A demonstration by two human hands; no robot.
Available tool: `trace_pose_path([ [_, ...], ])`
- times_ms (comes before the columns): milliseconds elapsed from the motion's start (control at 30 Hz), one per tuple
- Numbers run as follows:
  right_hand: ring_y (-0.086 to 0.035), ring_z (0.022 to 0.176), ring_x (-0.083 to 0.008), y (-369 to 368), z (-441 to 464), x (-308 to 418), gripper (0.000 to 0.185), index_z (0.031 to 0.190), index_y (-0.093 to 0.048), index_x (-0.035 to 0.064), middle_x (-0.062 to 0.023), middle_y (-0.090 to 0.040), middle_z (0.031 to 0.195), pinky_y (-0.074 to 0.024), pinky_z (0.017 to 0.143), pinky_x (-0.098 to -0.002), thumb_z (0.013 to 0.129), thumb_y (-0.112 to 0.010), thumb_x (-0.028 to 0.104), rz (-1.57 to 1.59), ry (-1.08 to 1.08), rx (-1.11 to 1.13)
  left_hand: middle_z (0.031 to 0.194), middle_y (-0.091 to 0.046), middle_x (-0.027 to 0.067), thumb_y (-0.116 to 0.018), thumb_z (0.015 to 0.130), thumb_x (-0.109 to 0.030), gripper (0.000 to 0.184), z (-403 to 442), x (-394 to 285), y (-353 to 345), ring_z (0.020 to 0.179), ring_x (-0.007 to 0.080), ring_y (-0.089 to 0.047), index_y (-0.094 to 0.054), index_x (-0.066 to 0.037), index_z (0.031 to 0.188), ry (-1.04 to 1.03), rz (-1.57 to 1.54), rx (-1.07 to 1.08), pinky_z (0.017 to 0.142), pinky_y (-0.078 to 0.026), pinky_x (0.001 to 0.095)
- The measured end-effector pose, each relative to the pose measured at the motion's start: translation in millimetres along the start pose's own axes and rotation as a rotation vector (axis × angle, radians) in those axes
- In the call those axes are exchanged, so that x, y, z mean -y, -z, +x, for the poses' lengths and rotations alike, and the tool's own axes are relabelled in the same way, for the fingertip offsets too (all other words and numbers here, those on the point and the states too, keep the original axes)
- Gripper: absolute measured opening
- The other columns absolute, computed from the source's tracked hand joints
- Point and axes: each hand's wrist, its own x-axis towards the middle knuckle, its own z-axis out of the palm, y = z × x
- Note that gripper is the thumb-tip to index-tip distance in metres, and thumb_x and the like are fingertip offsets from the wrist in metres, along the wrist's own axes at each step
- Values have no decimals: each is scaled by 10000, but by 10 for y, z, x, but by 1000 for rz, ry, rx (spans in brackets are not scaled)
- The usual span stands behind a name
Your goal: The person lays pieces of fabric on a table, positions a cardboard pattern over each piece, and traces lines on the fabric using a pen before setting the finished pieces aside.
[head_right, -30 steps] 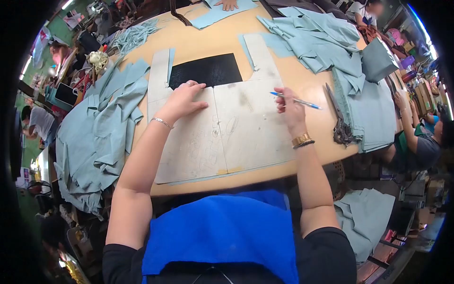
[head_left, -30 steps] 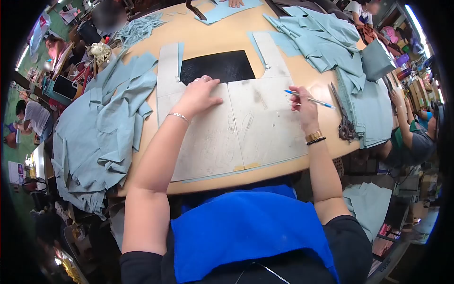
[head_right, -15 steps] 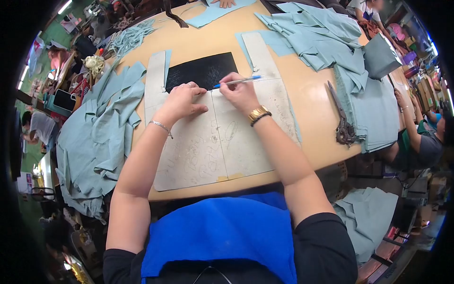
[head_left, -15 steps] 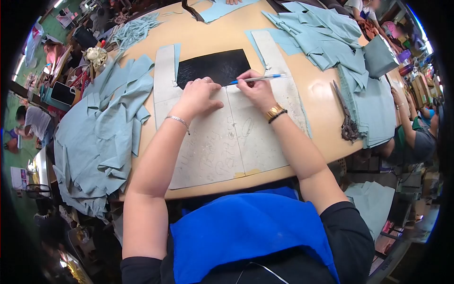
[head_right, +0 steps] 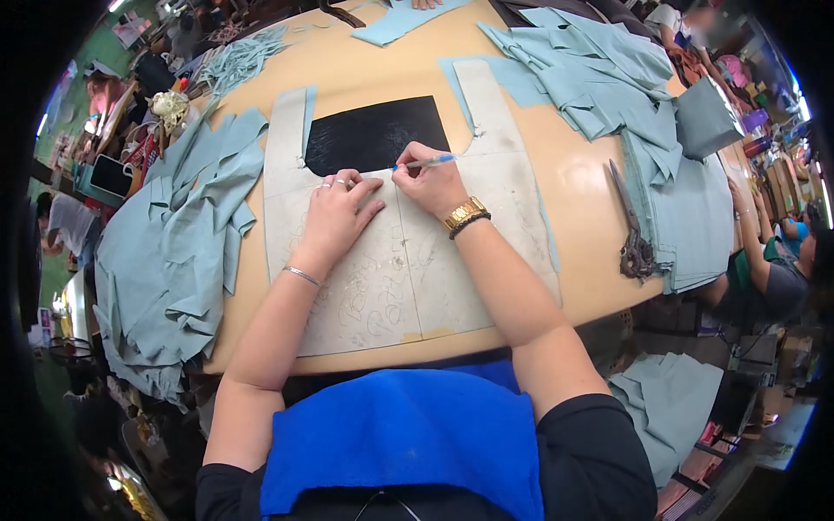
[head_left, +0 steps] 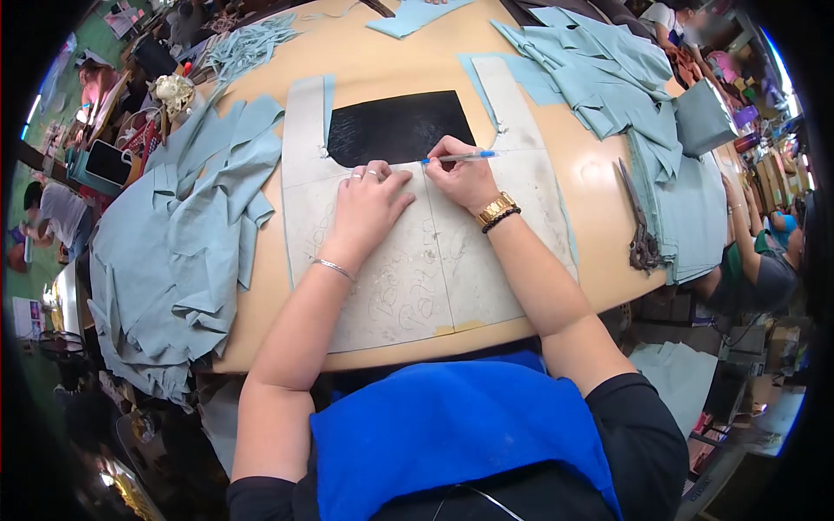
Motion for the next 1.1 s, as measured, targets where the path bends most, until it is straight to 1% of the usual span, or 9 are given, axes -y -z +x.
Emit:
trace_pose_path([
  [200,-592,567,-113,21,3,26,74,757,-608,29,-59,-634,658,-481,524,-261,770,-652,87,-41,-23,11,1075,-574,42,-663,864,-297,262,-69,11,-81,1015,229,-551,-688,-187,1101,-20,7,-98,858,-418,391],
  [400,-587,562,-107,23,4,46,67,755,-611,30,-53,-626,643,-473,519,-255,770,-648,84,-46,-13,16,1110,-571,53,-659,868,-276,261,-81,18,-74,1035,243,-548,-685,-166,1104,-5,-43,-80,893,-413,405],
  [500,-581,576,-93,17,17,17,63,777,-615,30,-45,-629,659,-472,530,-248,784,-648,84,-55,-7,5,1171,-569,76,-689,845,-318,346,-105,173,-35,1086,266,-543,-663,-141,1141,-38,-196,15,931,-408,415],
  [600,-583,613,-74,29,36,26,68,828,-618,31,-40,-649,711,-476,559,-241,816,-648,91,14,-110,-1,1247,-545,126,-733,791,-421,499,-262,226,224,1167,295,-511,-634,-125,1180,153,16,5,986,-381,428],
  [667,-601,682,-60,45,90,-83,103,908,-629,25,-37,-679,805,-481,604,-224,862,-654,114,101,-214,9,1277,-524,152,-747,749,-495,582,-341,319,238,1213,308,-479,-626,-134,1190,194,93,-46,1012,-357,449],
  [767,-627,726,-64,-49,177,34,137,941,-644,14,-45,-692,845,-487,626,-209,865,-667,126,308,-265,-39,1314,-500,178,-746,719,-566,645,-392,371,212,1263,323,-440,-623,-145,1192,234,111,-104,1038,-319,488],
  [800,-641,730,-62,-165,207,44,140,928,-663,9,-38,-695,817,-496,626,-205,860,-681,131,390,-238,-62,1324,-493,185,-742,714,-583,656,-396,360,190,1277,328,-428,-624,-148,1190,238,98,-117,1045,-307,502],
  [933,-613,638,-49,-628,372,245,111,850,-675,17,-17,-681,713,-494,571,-222,837,-671,127,325,-196,69,1330,-493,178,-741,699,-606,677,-388,369,186,1294,319,-413,-621,-157,1192,265,95,-87,1034,-297,538],
  [1100,-623,597,-113,-1114,605,219,147,840,-652,24,-75,-649,649,-491,557,-264,805,-658,166,195,-67,183,1328,-493,177,-735,688,-628,693,-367,357,221,1292,309,-410,-622,-152,1179,271,92,-51,1009,-306,556],
])
